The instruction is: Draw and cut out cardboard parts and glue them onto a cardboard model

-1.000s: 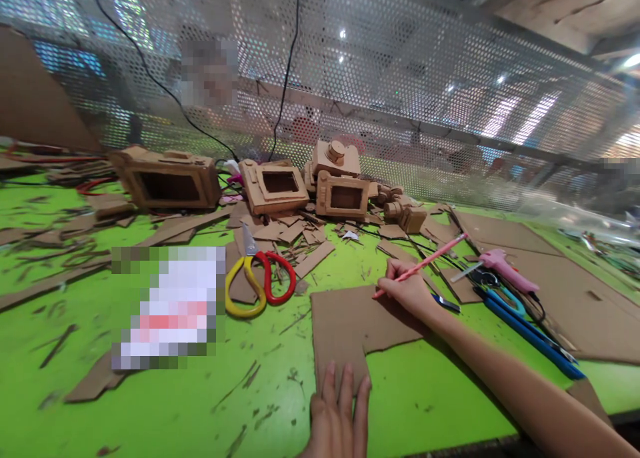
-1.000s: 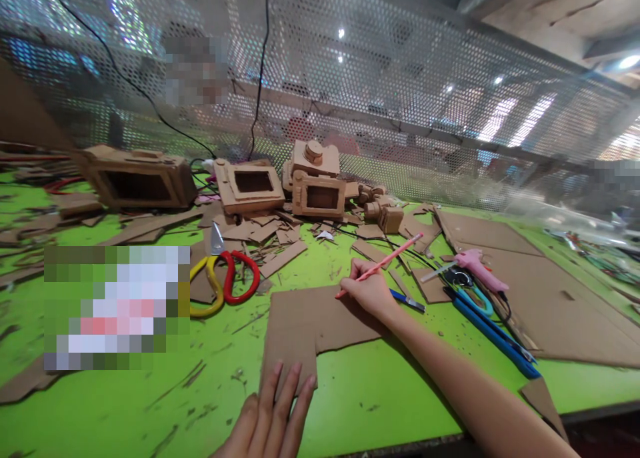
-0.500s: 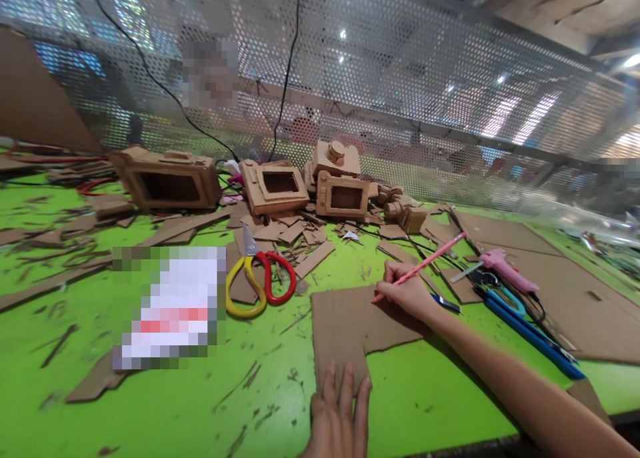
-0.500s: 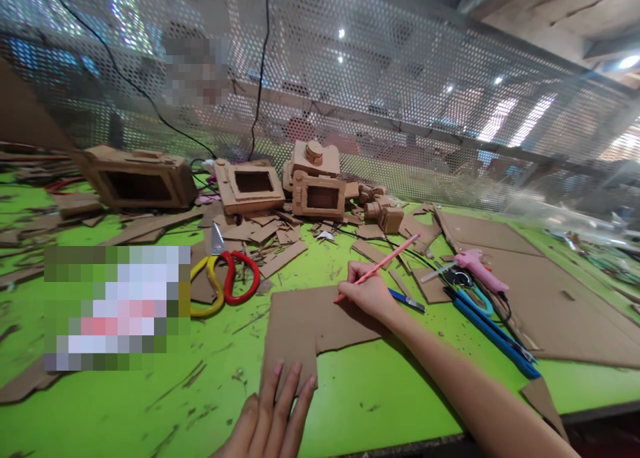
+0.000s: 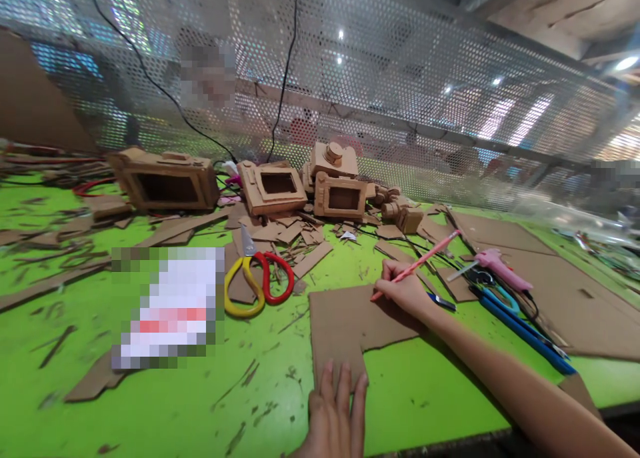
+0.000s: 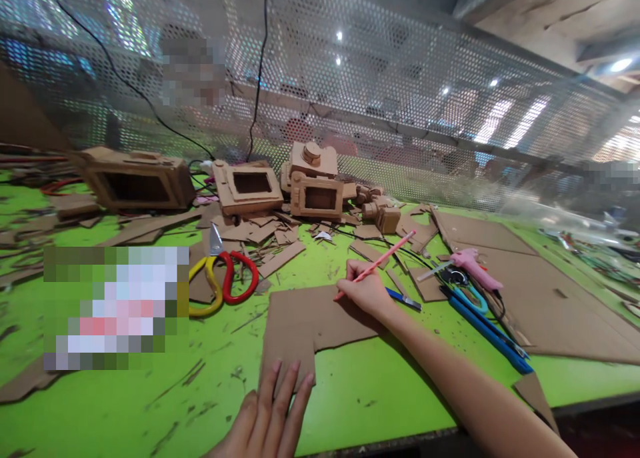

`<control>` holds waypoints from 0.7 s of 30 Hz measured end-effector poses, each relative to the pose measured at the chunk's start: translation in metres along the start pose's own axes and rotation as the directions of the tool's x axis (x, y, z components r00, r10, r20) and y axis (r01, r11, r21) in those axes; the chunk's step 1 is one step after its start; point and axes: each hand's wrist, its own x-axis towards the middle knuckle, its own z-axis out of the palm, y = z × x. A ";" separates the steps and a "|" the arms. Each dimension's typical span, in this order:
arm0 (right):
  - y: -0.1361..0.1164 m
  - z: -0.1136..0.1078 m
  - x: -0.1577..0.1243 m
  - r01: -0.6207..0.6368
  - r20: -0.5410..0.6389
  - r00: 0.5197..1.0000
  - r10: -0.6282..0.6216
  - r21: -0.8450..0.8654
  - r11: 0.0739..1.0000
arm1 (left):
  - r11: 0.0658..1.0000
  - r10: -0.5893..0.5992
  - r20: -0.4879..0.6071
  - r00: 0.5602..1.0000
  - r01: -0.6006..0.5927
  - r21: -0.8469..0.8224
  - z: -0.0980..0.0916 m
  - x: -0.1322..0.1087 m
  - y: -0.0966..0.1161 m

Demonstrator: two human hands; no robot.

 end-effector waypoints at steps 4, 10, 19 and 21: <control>-0.003 0.001 -0.001 -0.015 -0.003 1.000 0.015 0.052 0.999 | 1.000 -0.011 -0.016 1.000 0.011 -0.009 -0.001 0.000 -0.002; -0.002 0.000 0.000 -0.046 -0.020 0.999 0.048 0.092 0.995 | 1.000 0.012 0.013 1.000 -0.012 0.002 0.000 -0.001 0.001; -0.001 0.000 0.000 -0.016 -0.010 1.000 0.017 0.059 0.998 | 0.999 -0.023 -0.016 1.000 0.023 -0.035 -0.001 0.001 -0.001; -0.001 0.000 0.000 -0.020 -0.008 1.000 0.020 0.055 0.998 | 0.999 -0.022 -0.020 1.000 0.021 -0.033 -0.001 0.001 -0.002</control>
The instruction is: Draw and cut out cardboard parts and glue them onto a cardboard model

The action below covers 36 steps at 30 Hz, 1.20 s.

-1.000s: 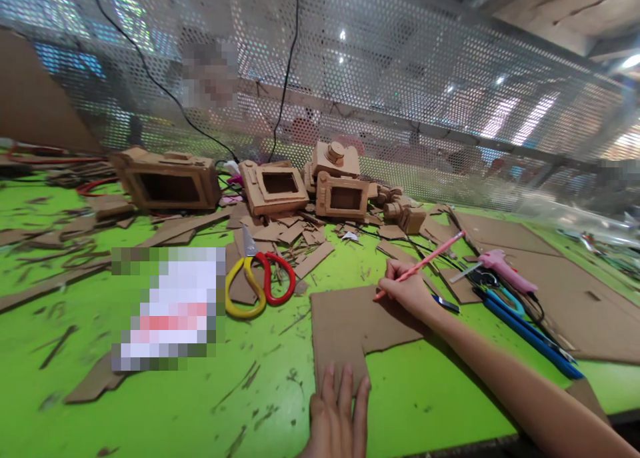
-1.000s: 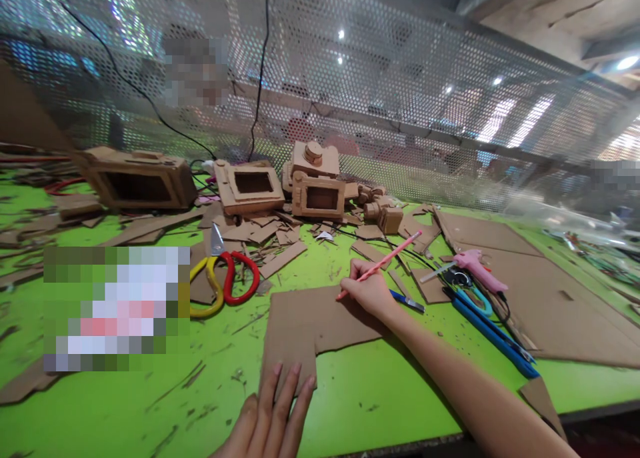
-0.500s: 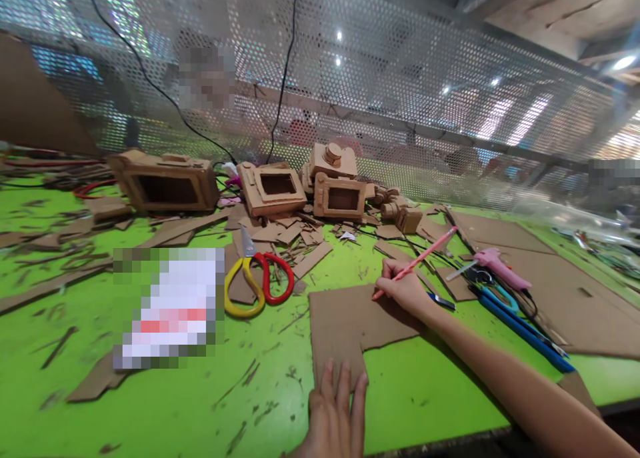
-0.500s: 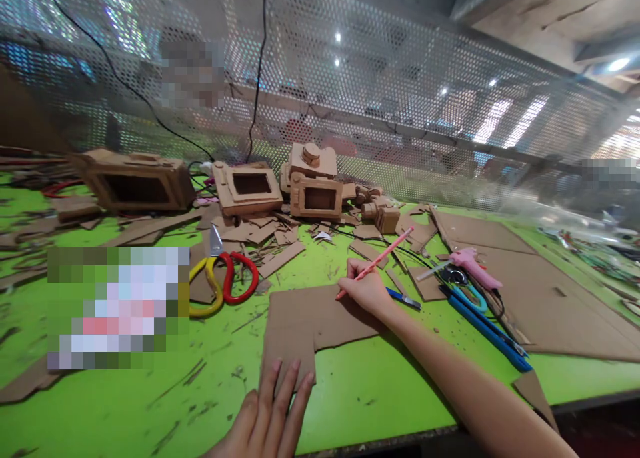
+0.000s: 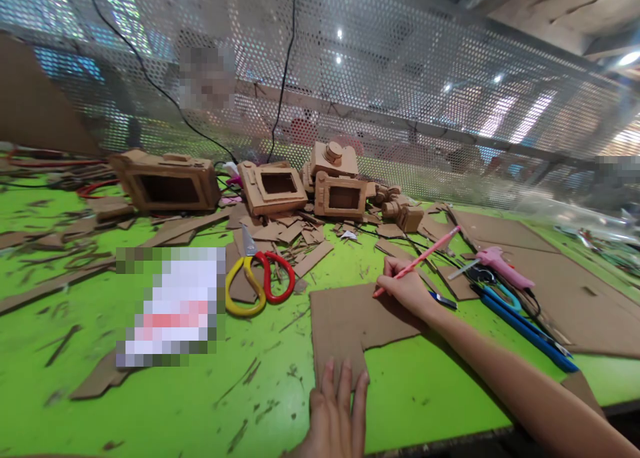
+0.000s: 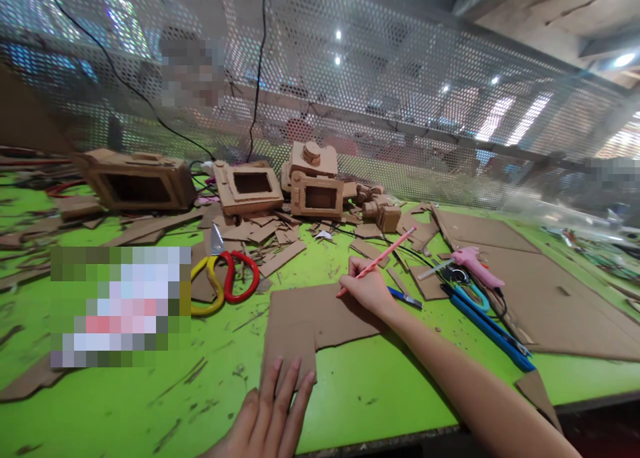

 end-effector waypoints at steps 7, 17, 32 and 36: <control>0.002 0.000 0.002 -0.001 0.002 1.000 0.001 0.006 1.000 | 1.000 -0.009 -0.014 1.000 0.009 0.006 0.001 0.000 0.000; 0.000 0.001 -0.003 0.041 0.122 0.991 -0.046 0.046 0.998 | 1.000 -0.008 -0.005 1.000 0.008 -0.002 -0.001 0.001 -0.001; 0.004 0.000 -0.002 0.004 -0.015 1.000 -0.004 0.049 0.999 | 1.000 -0.015 -0.013 1.000 0.015 0.000 0.001 0.000 0.001; 0.005 0.000 -0.002 0.010 -0.003 1.000 -0.010 0.044 0.999 | 1.000 0.005 0.016 1.000 -0.005 0.016 -0.001 -0.001 0.001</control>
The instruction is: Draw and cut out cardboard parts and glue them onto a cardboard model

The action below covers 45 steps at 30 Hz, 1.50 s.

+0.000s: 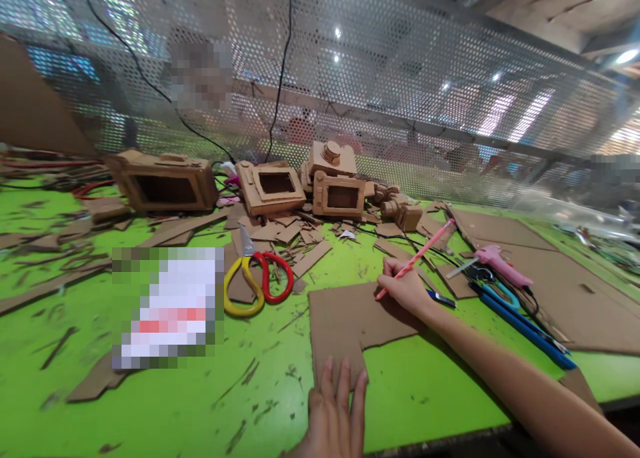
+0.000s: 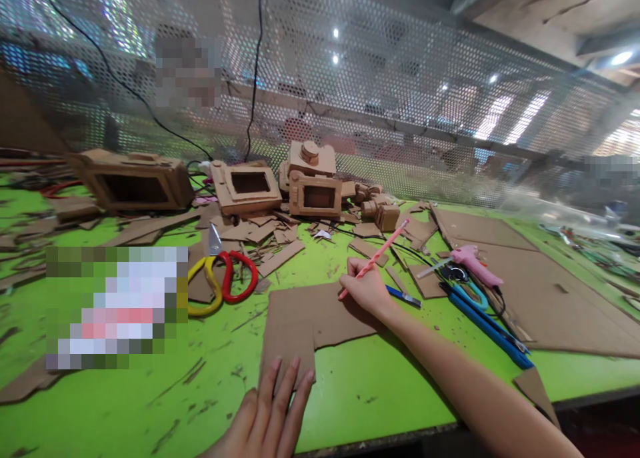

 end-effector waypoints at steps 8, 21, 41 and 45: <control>-0.003 0.001 0.001 -0.007 0.001 1.000 0.007 -0.002 1.000 | 1.000 0.020 -0.006 1.000 -0.020 0.012 0.000 0.000 -0.002; -0.007 0.001 -0.003 0.028 0.047 0.999 -0.026 -0.040 0.999 | 1.000 0.005 -0.023 1.000 -0.005 0.003 0.001 0.001 0.000; 0.001 0.000 0.000 0.018 0.074 0.997 -0.020 0.038 0.999 | 0.999 0.011 -0.055 0.998 -0.014 -0.046 -0.001 0.005 -0.005; -0.001 -0.003 -0.002 0.187 -0.089 0.978 -0.188 -0.019 0.982 | 0.998 -0.001 -0.136 0.991 -0.007 -0.055 0.002 0.008 -0.006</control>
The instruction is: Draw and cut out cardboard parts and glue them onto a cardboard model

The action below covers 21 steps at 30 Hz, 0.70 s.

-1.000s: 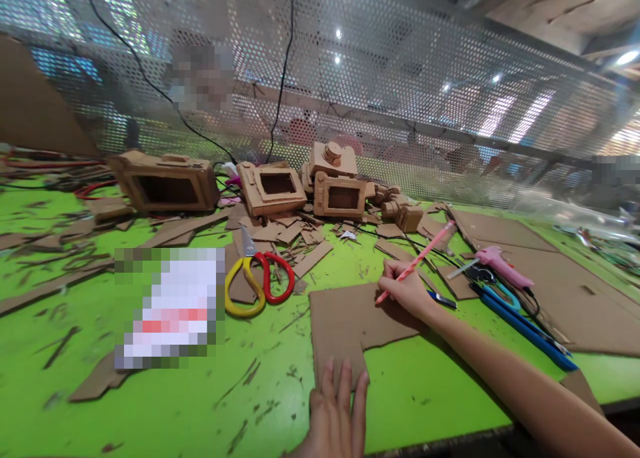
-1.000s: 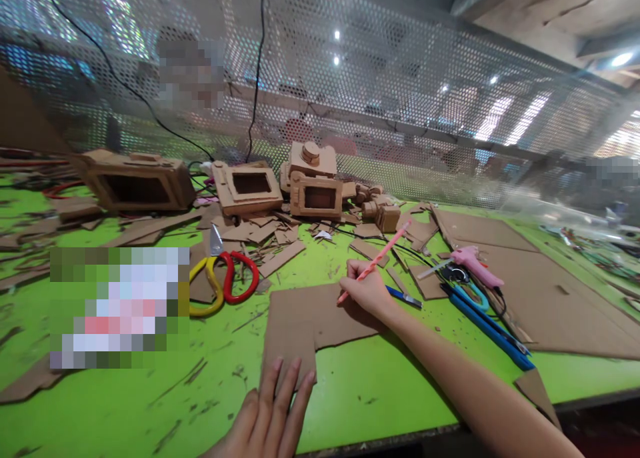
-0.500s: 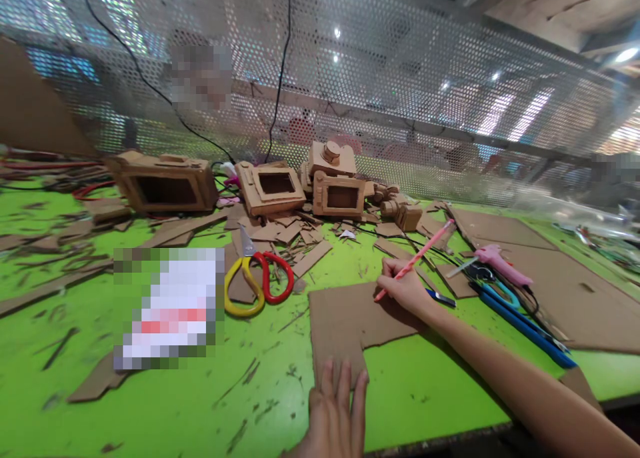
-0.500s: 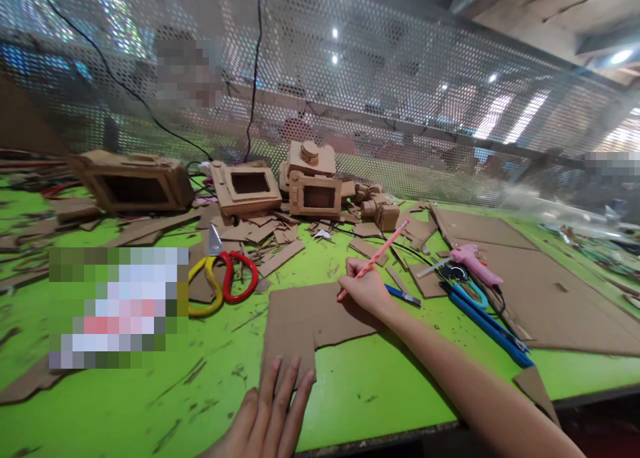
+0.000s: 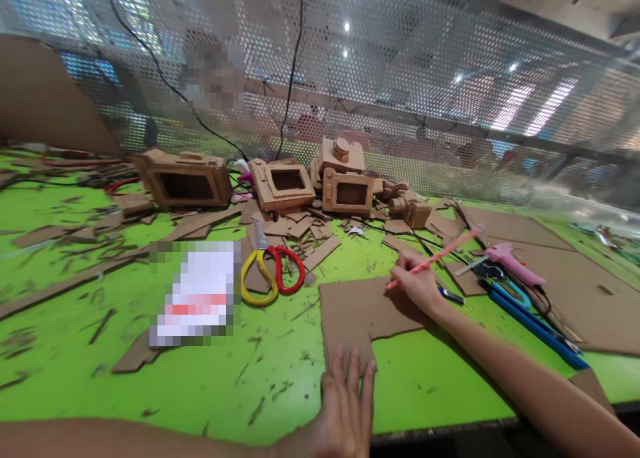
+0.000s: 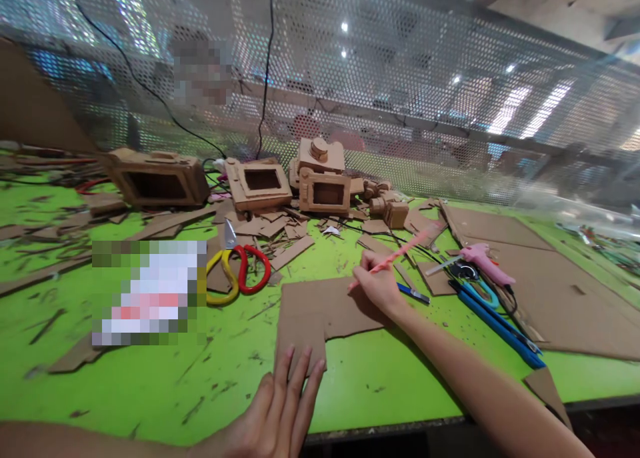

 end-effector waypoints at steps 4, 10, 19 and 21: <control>-0.006 -0.008 0.004 0.155 -0.117 0.980 -0.163 -0.078 0.985 | 0.999 0.005 0.070 0.998 -0.003 -0.035 -0.007 0.005 -0.004; 0.000 -0.029 0.020 0.173 0.094 0.985 -0.147 -0.663 0.728 | 0.998 0.014 0.147 0.989 -0.006 -0.059 -0.017 0.011 -0.009; -0.018 -0.020 0.009 0.116 -0.058 0.987 -0.148 -0.378 0.919 | 0.999 0.040 0.096 0.995 -0.038 -0.027 -0.009 0.008 -0.006; -0.035 -0.016 -0.003 -0.016 0.070 0.997 0.013 0.052 0.999 | 0.999 0.040 0.112 0.993 -0.038 -0.024 -0.010 0.008 -0.005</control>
